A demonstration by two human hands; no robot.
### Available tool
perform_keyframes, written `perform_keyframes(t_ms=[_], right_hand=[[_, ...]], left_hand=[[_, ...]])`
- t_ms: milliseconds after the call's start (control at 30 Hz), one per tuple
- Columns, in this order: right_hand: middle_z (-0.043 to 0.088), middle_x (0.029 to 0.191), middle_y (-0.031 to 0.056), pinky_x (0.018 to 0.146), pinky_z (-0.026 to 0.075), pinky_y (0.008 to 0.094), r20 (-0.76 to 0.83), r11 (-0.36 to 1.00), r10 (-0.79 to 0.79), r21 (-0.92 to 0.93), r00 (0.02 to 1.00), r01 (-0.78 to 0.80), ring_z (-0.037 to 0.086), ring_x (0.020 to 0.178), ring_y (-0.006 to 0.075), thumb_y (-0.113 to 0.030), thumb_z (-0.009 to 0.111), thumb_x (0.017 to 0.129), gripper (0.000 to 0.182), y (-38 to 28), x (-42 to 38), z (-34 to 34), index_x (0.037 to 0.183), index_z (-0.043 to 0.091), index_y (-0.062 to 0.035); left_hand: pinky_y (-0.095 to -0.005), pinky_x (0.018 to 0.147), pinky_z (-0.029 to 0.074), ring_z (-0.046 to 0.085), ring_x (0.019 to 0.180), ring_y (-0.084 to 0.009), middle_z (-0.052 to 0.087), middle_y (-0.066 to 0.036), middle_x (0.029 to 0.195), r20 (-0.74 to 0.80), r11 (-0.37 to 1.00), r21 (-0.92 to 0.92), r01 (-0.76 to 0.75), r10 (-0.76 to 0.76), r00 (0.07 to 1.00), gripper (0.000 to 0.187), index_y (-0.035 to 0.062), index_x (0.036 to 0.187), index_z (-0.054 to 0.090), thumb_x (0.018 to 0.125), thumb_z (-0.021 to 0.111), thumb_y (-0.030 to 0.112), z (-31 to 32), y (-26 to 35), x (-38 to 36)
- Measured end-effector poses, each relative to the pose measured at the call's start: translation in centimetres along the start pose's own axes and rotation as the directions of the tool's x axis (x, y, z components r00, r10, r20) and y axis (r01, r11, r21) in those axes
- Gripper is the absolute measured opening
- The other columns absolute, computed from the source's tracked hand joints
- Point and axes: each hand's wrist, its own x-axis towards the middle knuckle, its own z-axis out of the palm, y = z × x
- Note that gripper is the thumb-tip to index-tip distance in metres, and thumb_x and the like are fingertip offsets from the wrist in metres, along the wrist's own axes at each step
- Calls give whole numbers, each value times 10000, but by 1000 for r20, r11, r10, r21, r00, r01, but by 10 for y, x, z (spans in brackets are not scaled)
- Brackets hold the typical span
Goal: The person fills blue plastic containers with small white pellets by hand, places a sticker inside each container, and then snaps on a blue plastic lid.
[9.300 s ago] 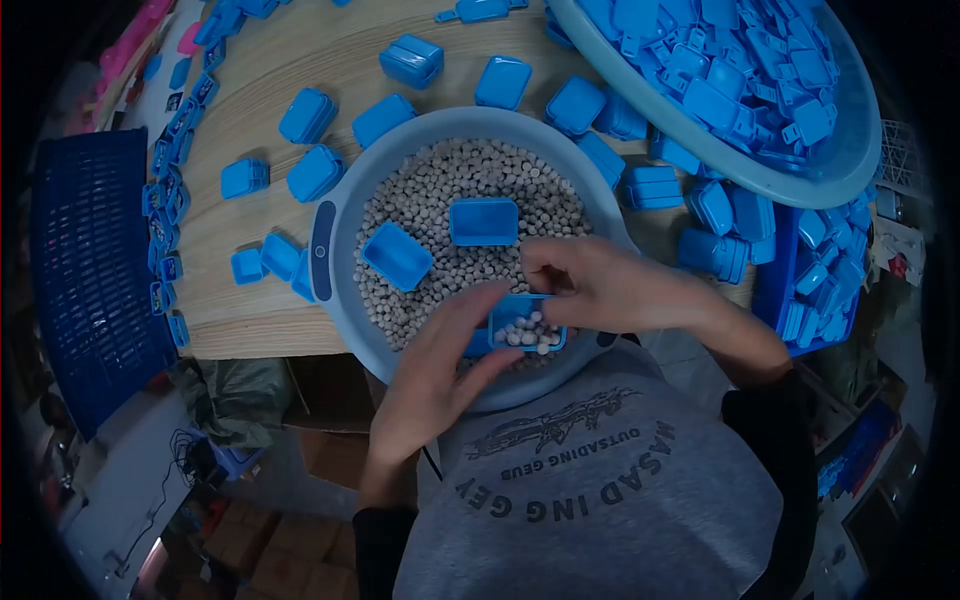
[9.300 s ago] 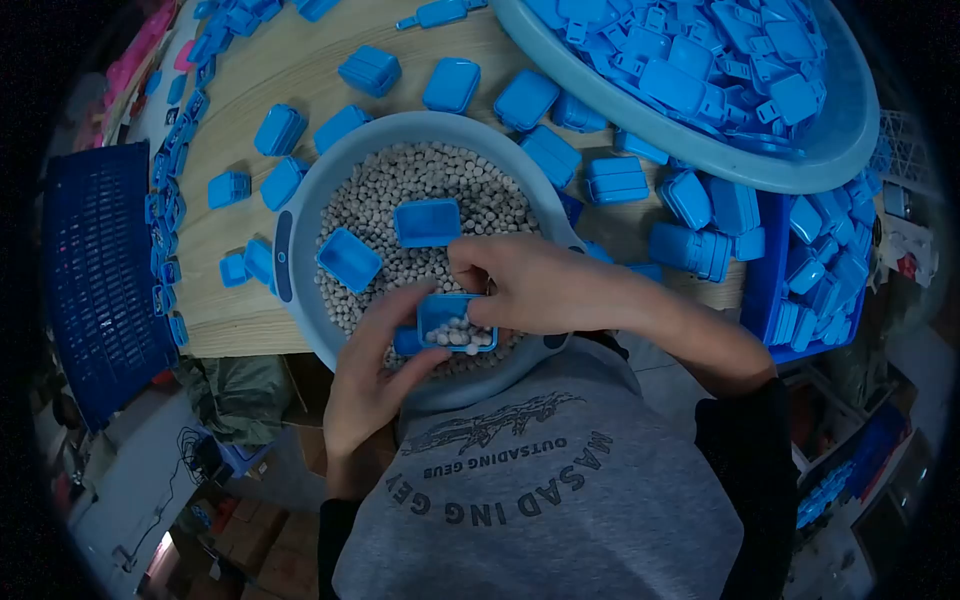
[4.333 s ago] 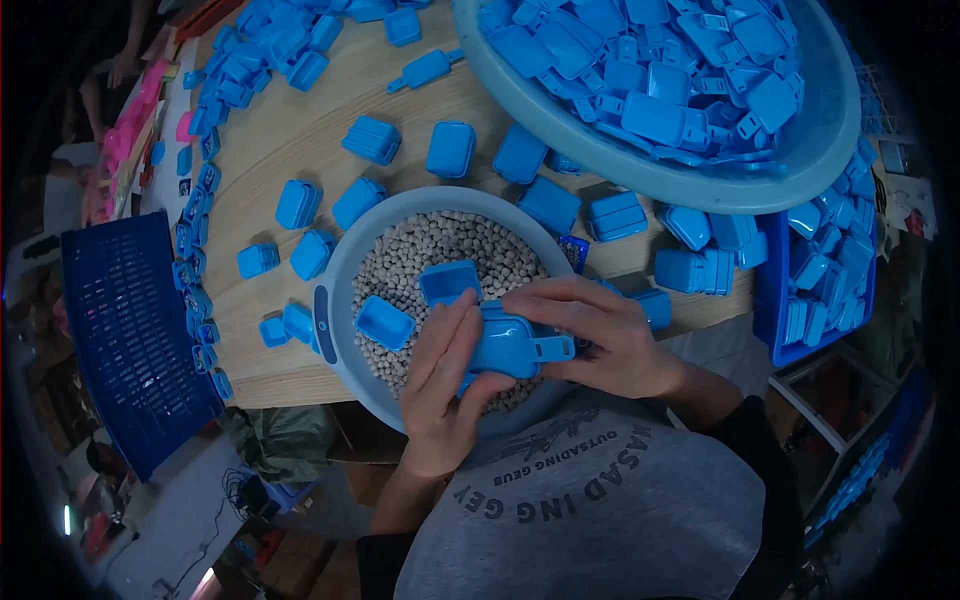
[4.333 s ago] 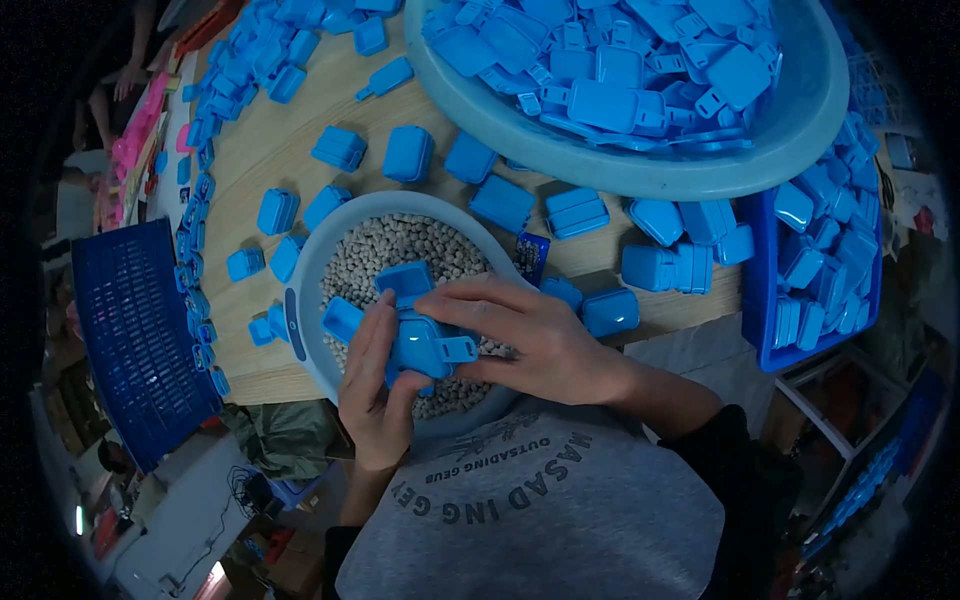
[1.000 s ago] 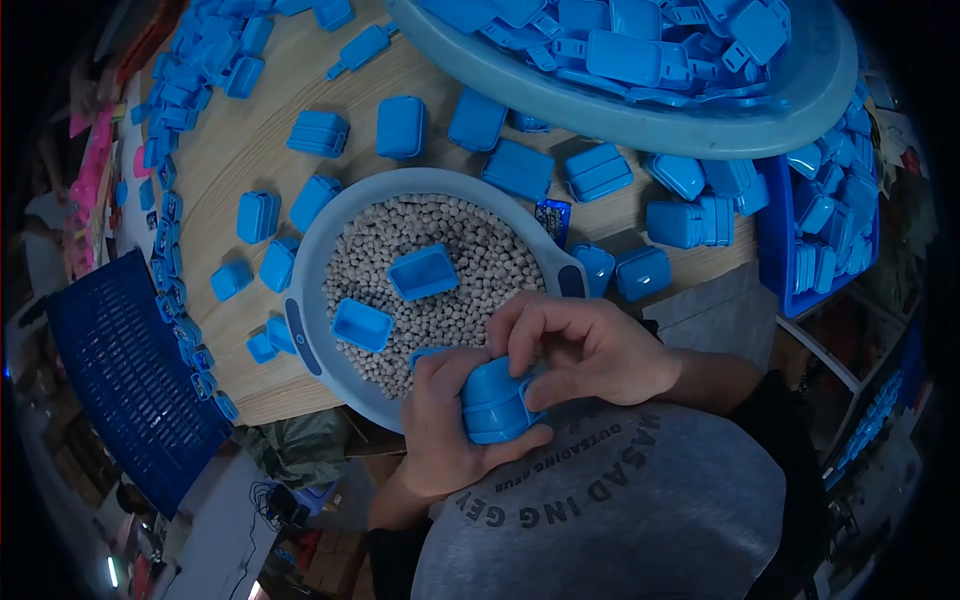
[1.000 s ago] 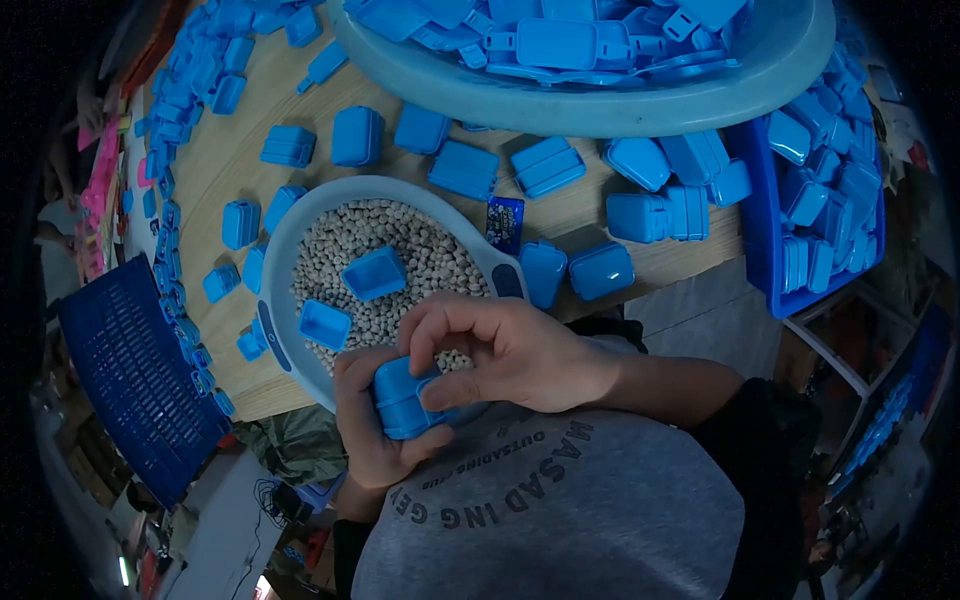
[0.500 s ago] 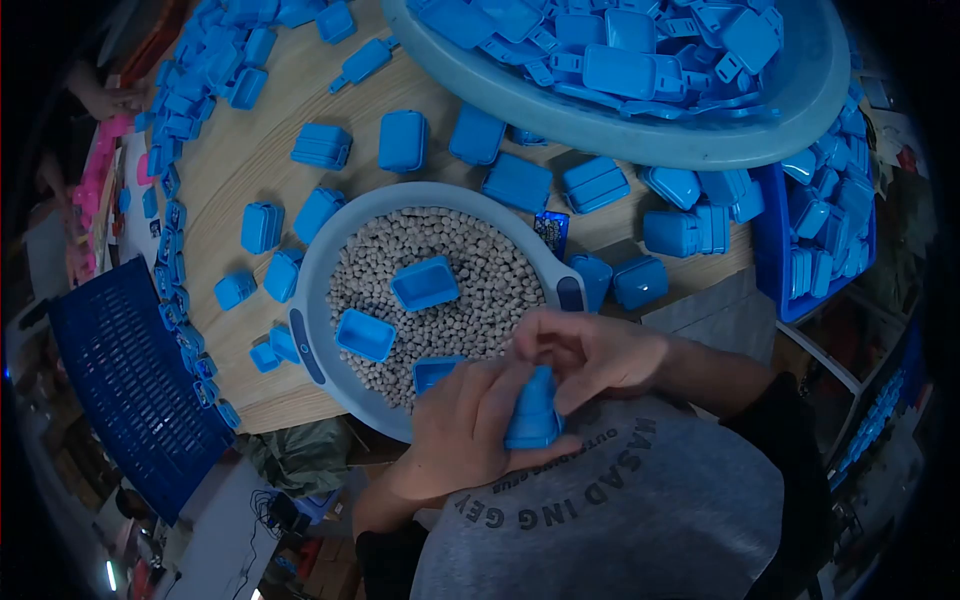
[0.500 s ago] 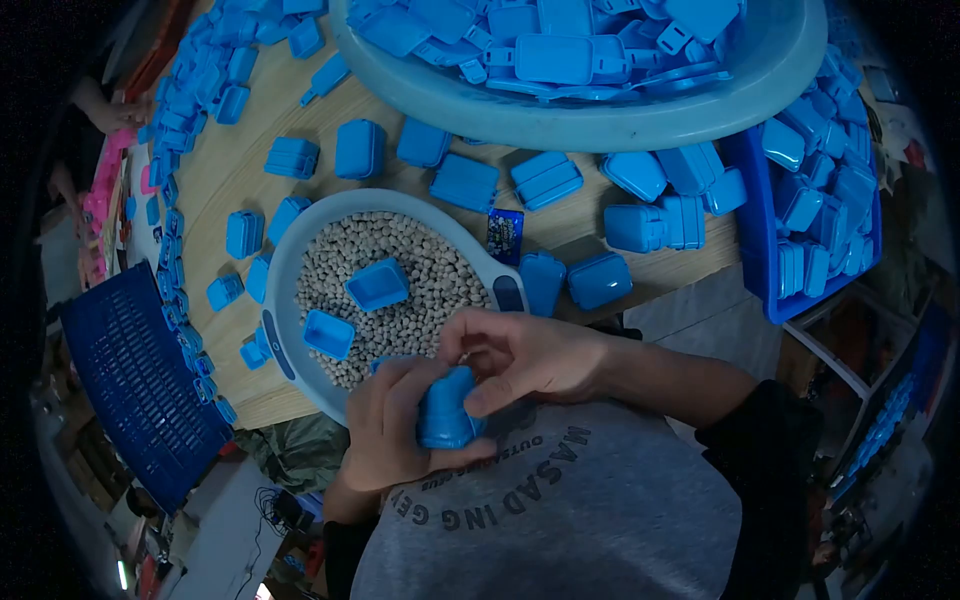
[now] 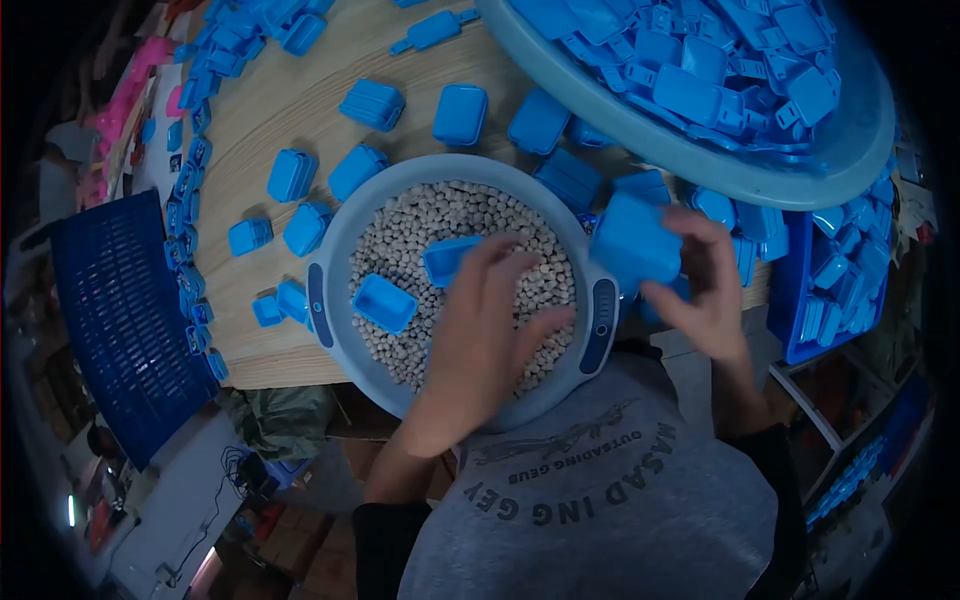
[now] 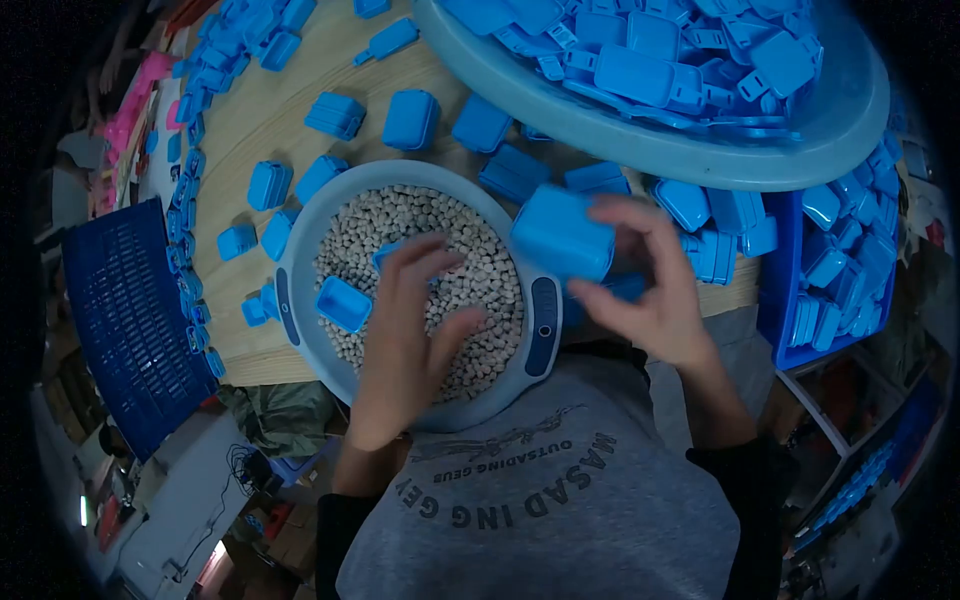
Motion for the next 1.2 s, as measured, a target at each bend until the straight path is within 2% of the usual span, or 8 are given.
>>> perform_keyframes(t_ms=[67,200,333,533,667,833,1100,1200], right_hand=[[475,1143,172,792,439,364,4,686,-308,-692,951,225,523,985,305,-52,707,694,479,12,17,-5,1112,471,-50],[494,1117,168,774,443,381,-19,357,-280,-930,960,85,527,937,324,-38,709,672,500,-3,19,3,1124,498,-53],[525,1068,128,775,440,370,313,669,-375,-560,872,489,529,952,288,-71,664,688,455,-21,18,35,1117,512,-68],[516,971,99,794,443,354,637,629,-177,-514,751,584,529,928,244,-102,550,718,237,-2,32,96,951,524,-66],[500,928,95,779,442,360,667,534,-251,-509,702,675,522,910,244,-93,563,704,185,-6,34,97,880,516,-61],[491,885,96,741,447,362,797,569,-134,-425,589,704,529,883,250,-82,558,699,186,-15,20,81,878,525,-46],[555,916,119,680,464,325,724,894,381,-446,575,-31,579,815,237,-85,630,757,194,-42,44,74,917,551,-10],[578,932,115,689,473,322,735,904,403,-227,545,-362,596,831,228,-87,640,769,220,-43,50,73,961,565,-12]], left_hand=[[-399,830,391,487,976,-330,478,-151,1138,-156,882,470,43,35,987,381,50,1101,503,761,653,136,-12,-26,0],[-365,785,365,502,861,-273,553,-85,953,-115,735,676,56,30,993,256,60,954,529,725,643,61,-28,-61,-13],[-366,763,362,503,793,-238,547,-62,880,-149,764,645,-20,152,977,189,67,856,497,706,612,59,-20,-59,-23],[-382,771,367,485,748,-207,525,-67,884,-56,655,749,-104,218,974,122,87,766,451,690,544,107,-5,-59,-37],[-403,853,314,477,960,-262,529,-75,1055,-180,865,499,47,51,982,276,76,965,549,736,659,184,-25,-54,-58],[-421,918,273,411,1108,-278,499,-66,1184,-130,835,528,154,-100,987,310,97,987,608,706,699,187,-32,-49,-88],[-392,898,339,439,1090,-284,501,-91,1185,-211,921,345,181,-112,971,396,64,1046,585,680,720,132,-43,-44,-91],[-378,891,395,469,1114,-298,492,-130,1196,-24,945,-275,176,-190,981,564,43,1160,512,648,742,106,-45,-27,-81]])
